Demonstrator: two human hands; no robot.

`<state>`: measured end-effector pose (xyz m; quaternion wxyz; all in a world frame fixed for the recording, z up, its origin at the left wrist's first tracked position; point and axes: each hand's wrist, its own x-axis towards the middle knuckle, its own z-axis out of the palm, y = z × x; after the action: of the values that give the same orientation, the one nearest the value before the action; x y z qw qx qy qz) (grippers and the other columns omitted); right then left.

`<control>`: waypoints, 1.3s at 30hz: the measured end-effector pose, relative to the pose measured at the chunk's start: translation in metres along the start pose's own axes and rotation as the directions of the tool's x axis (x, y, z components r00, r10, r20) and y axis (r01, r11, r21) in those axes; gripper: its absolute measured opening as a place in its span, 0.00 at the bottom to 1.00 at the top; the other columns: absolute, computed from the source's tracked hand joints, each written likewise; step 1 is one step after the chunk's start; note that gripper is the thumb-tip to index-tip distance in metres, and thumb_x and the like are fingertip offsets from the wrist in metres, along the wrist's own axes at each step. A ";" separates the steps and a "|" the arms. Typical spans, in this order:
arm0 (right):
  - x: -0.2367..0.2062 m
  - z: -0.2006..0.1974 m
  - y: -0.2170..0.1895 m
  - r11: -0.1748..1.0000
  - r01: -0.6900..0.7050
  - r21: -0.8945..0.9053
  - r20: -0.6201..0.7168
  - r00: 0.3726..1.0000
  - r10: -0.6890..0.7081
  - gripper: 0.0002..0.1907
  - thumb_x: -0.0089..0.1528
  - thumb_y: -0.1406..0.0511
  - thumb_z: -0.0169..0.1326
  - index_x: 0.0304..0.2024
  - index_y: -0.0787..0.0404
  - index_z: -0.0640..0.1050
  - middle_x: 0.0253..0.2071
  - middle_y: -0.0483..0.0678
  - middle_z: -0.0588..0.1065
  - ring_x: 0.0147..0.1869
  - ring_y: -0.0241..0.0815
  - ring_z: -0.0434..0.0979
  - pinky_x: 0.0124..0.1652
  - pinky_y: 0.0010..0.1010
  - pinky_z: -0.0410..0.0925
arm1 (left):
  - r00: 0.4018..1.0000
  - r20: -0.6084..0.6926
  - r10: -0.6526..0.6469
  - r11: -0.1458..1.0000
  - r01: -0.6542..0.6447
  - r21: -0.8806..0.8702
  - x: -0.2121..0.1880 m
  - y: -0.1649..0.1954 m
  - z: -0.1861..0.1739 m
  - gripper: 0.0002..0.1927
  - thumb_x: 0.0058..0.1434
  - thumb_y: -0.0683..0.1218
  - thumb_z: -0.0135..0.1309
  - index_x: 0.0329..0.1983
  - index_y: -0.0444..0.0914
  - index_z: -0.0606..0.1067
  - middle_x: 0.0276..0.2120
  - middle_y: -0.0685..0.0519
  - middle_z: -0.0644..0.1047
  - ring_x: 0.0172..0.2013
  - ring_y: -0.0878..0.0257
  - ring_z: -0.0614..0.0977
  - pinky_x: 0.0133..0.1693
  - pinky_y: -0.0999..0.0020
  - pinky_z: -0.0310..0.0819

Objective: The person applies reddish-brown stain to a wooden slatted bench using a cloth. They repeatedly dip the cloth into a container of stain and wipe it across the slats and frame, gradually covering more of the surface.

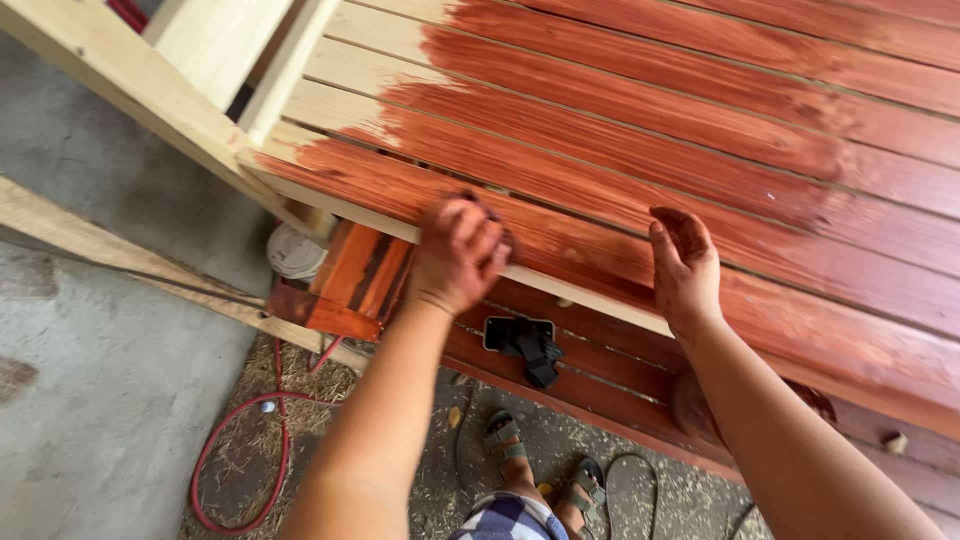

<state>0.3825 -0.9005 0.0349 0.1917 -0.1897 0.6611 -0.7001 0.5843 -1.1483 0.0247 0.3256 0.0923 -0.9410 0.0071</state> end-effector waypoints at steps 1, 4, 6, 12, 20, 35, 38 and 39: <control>0.004 0.010 -0.001 1.000 -0.028 -0.010 0.007 1.000 0.028 0.14 0.72 0.65 0.52 0.58 0.65 0.74 0.54 0.47 0.75 0.55 0.33 0.71 0.55 0.24 0.65 | 0.998 0.021 -0.053 0.999 0.053 0.004 -0.005 -0.024 -0.007 0.17 0.69 0.59 0.45 0.44 0.43 0.74 0.46 0.49 0.71 0.55 0.50 0.72 0.61 0.45 0.65; 0.016 0.042 -0.003 1.000 -0.007 -0.027 0.055 0.998 0.008 0.15 0.70 0.65 0.52 0.57 0.64 0.73 0.57 0.46 0.75 0.61 0.33 0.72 0.60 0.24 0.64 | 0.981 -0.002 -0.194 0.980 0.193 -0.053 -0.015 -0.092 -0.023 0.13 0.70 0.54 0.52 0.45 0.40 0.75 0.50 0.47 0.73 0.58 0.44 0.70 0.60 0.46 0.67; 0.025 0.056 -0.003 0.999 -0.030 -0.014 0.095 0.995 0.031 0.15 0.70 0.65 0.52 0.57 0.64 0.74 0.56 0.46 0.75 0.61 0.34 0.72 0.60 0.25 0.64 | 0.971 -0.075 -0.226 0.970 0.231 0.070 -0.017 -0.128 -0.034 0.14 0.71 0.53 0.55 0.49 0.38 0.75 0.50 0.44 0.72 0.56 0.46 0.70 0.59 0.45 0.70; 0.046 0.082 0.006 0.993 -0.034 -0.109 0.130 0.990 0.049 0.14 0.71 0.65 0.51 0.57 0.64 0.74 0.54 0.46 0.75 0.58 0.34 0.72 0.58 0.25 0.65 | 0.272 -0.248 -0.930 0.345 0.408 -0.845 -0.006 -0.158 -0.059 0.20 0.68 0.49 0.59 0.59 0.40 0.70 0.64 0.45 0.59 0.62 0.52 0.72 0.60 0.55 0.78; 0.061 0.082 0.013 0.999 -0.019 0.031 0.242 0.970 0.011 0.14 0.70 0.67 0.52 0.57 0.65 0.73 0.55 0.45 0.74 0.59 0.32 0.71 0.60 0.23 0.63 | 0.004 -0.171 -0.985 0.154 0.455 -0.877 0.027 -0.124 -0.002 0.35 0.64 0.40 0.57 0.74 0.42 0.59 0.72 0.44 0.55 0.65 0.52 0.67 0.62 0.64 0.74; 0.066 -0.086 -0.020 0.982 0.031 -0.187 0.595 0.799 0.089 0.18 0.72 0.62 0.46 0.60 0.64 0.75 0.64 0.50 0.74 0.71 0.42 0.71 0.68 0.35 0.62 | -0.010 -0.041 -0.999 0.026 0.616 -0.787 0.076 0.250 0.066 0.24 0.72 0.50 0.51 0.71 0.53 0.67 0.76 0.40 0.42 0.72 0.44 0.56 0.68 0.50 0.63; 0.064 -0.121 -0.022 0.988 0.022 -0.152 0.644 0.760 0.082 0.21 0.74 0.58 0.43 0.62 0.64 0.73 0.66 0.51 0.73 0.73 0.43 0.69 0.69 0.36 0.60 | 0.064 0.140 -0.988 -0.084 0.539 -0.838 0.078 0.347 0.063 0.32 0.71 0.58 0.45 0.77 0.54 0.54 0.77 0.44 0.55 0.73 0.42 0.61 0.75 0.43 0.33; 0.063 -0.131 -0.025 0.989 0.022 -0.148 0.664 0.743 0.083 0.22 0.74 0.57 0.42 0.62 0.64 0.73 0.66 0.51 0.72 0.73 0.43 0.68 0.69 0.37 0.59 | 0.066 0.250 -0.966 -0.142 0.674 -0.725 0.079 0.378 0.065 0.30 0.72 0.57 0.45 0.77 0.55 0.57 0.78 0.43 0.45 0.75 0.41 0.53 0.73 0.39 0.35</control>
<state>0.2602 -0.8198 0.0533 0.4128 -0.4303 0.6011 -0.5320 0.4167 -0.7949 0.0399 0.4254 0.5506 -0.4679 -0.5449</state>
